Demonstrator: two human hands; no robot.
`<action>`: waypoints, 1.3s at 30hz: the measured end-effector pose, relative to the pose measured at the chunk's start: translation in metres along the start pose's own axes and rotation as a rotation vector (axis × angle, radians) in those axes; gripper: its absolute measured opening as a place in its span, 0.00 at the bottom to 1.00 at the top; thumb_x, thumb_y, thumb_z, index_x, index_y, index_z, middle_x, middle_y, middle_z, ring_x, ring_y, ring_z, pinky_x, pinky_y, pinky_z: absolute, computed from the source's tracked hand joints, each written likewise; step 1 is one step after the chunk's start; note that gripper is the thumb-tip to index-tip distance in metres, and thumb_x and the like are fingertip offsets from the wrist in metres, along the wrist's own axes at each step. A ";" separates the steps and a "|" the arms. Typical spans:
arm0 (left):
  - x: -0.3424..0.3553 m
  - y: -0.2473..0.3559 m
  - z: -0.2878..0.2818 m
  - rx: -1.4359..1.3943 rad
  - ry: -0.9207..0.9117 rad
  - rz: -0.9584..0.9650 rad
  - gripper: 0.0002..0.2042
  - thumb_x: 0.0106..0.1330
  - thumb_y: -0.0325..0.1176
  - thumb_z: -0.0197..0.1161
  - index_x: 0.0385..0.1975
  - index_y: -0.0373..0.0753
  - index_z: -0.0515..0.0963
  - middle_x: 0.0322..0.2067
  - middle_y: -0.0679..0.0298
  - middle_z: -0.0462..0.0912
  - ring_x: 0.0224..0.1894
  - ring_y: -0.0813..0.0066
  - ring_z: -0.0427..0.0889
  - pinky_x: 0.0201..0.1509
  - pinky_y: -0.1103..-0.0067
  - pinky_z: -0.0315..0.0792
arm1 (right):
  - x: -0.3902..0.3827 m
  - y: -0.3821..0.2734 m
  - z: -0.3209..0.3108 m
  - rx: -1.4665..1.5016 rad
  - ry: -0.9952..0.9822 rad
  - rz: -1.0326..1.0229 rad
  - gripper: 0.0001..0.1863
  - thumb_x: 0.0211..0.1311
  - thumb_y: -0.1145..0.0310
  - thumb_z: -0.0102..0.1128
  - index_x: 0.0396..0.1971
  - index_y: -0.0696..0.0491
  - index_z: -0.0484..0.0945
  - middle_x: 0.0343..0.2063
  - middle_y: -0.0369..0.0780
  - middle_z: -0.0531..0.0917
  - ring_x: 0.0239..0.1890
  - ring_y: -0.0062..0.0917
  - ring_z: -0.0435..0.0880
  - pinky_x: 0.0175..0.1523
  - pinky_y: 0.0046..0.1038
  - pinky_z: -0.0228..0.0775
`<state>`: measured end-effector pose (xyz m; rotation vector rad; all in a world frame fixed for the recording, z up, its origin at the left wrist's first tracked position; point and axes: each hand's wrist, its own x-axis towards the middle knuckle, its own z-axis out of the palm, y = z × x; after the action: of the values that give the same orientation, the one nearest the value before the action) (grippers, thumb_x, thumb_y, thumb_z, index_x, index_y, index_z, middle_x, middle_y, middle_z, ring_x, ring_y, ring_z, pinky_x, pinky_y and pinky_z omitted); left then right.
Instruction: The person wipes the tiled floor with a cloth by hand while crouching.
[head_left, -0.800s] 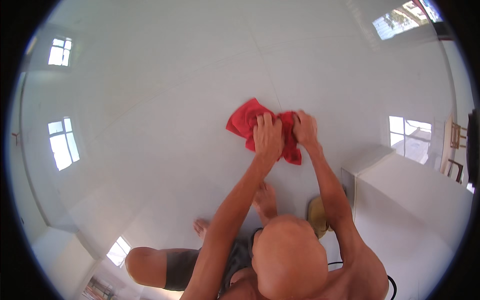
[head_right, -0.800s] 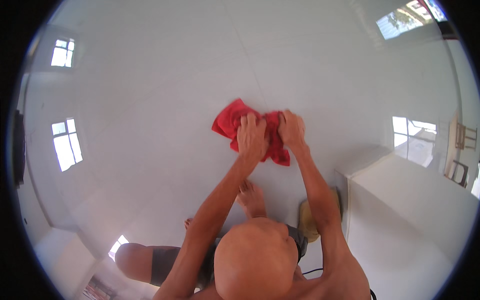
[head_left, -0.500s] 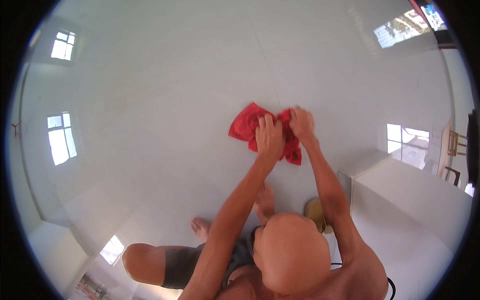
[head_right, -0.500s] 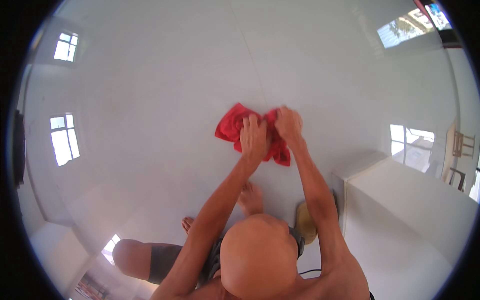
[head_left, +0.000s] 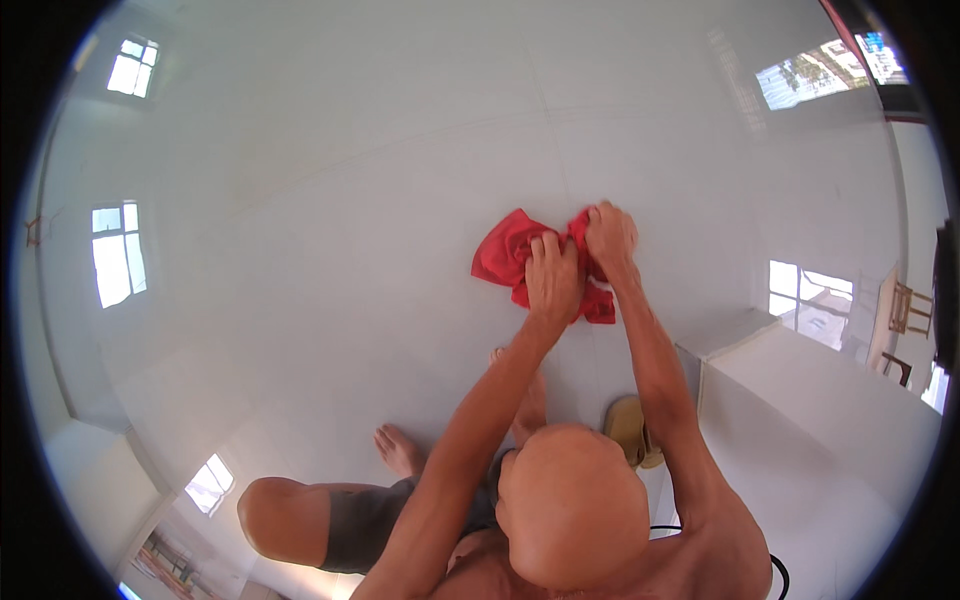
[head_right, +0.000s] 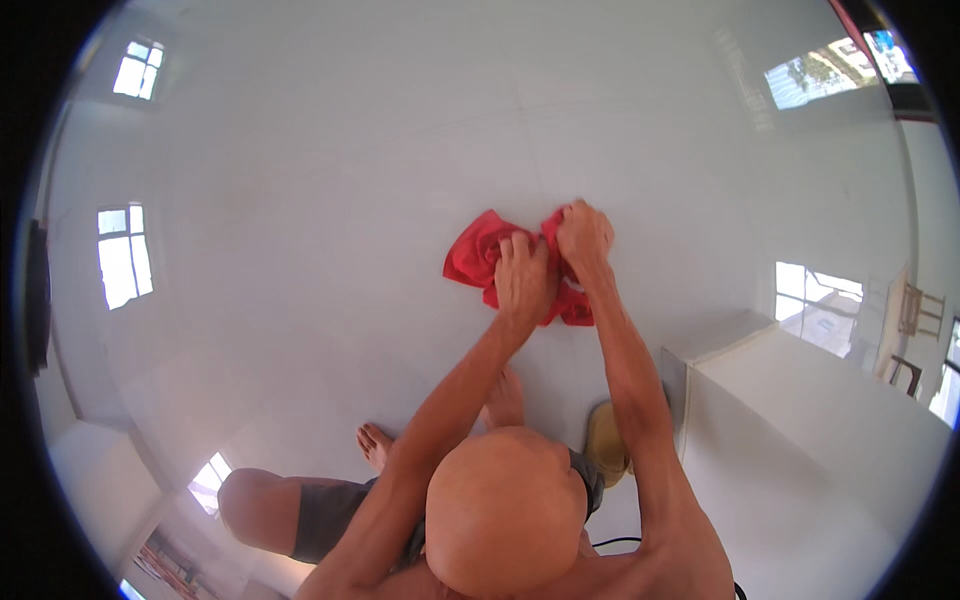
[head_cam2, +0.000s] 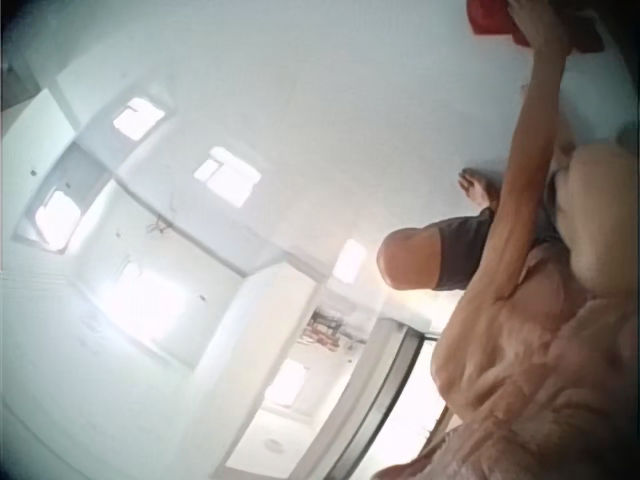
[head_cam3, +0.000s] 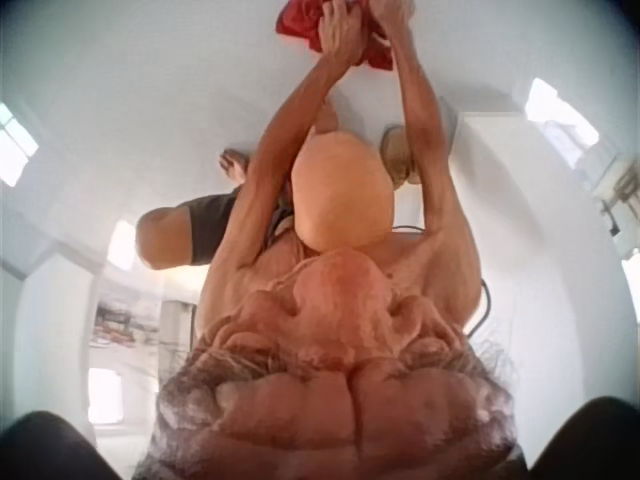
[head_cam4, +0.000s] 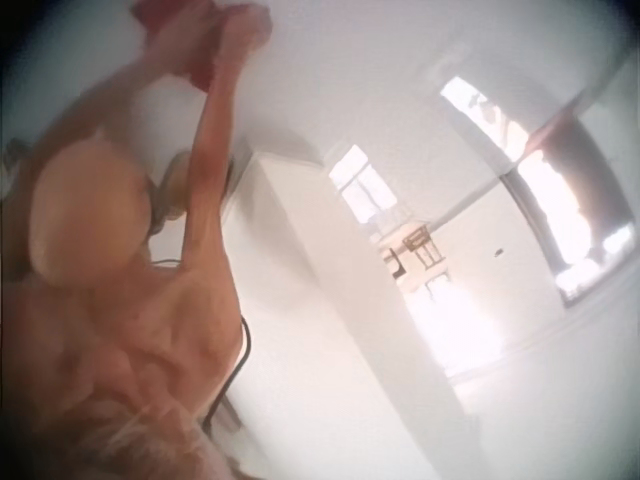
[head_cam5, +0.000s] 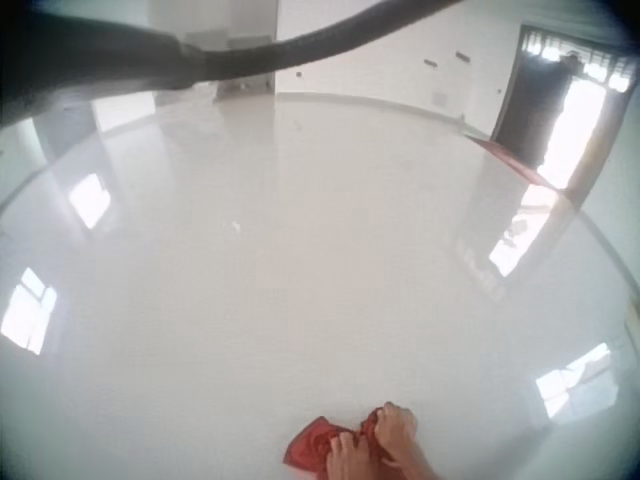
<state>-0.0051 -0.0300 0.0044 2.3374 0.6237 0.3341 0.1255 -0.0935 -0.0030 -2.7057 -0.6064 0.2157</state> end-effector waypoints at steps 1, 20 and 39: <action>0.014 0.001 -0.002 0.008 -0.012 -0.049 0.11 0.56 0.26 0.68 0.40 0.37 0.81 0.47 0.53 0.73 0.51 0.48 0.74 0.44 0.59 0.76 | 0.016 -0.012 -0.002 -0.030 0.034 -0.027 0.16 0.73 0.63 0.55 0.29 0.59 0.80 0.30 0.56 0.85 0.37 0.58 0.84 0.40 0.53 0.72; -0.029 -0.061 -0.024 0.092 0.189 -0.081 0.20 0.57 0.26 0.67 0.53 0.35 0.79 0.48 0.52 0.75 0.50 0.46 0.74 0.53 0.57 0.71 | -0.026 -0.047 0.068 0.156 0.093 -0.339 0.05 0.61 0.74 0.55 0.37 0.56 0.74 0.30 0.49 0.83 0.35 0.51 0.83 0.39 0.52 0.73; 0.006 -0.088 -0.059 0.162 0.162 -0.079 0.22 0.51 0.21 0.67 0.50 0.34 0.80 0.47 0.51 0.74 0.49 0.46 0.73 0.49 0.57 0.71 | 0.006 -0.084 0.067 0.083 -0.084 -0.476 0.06 0.59 0.76 0.58 0.36 0.56 0.73 0.27 0.51 0.84 0.32 0.51 0.84 0.35 0.50 0.73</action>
<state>-0.0536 0.0629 -0.0121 2.4473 0.8467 0.4551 0.0835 0.0005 -0.0337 -2.3958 -1.2099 0.2221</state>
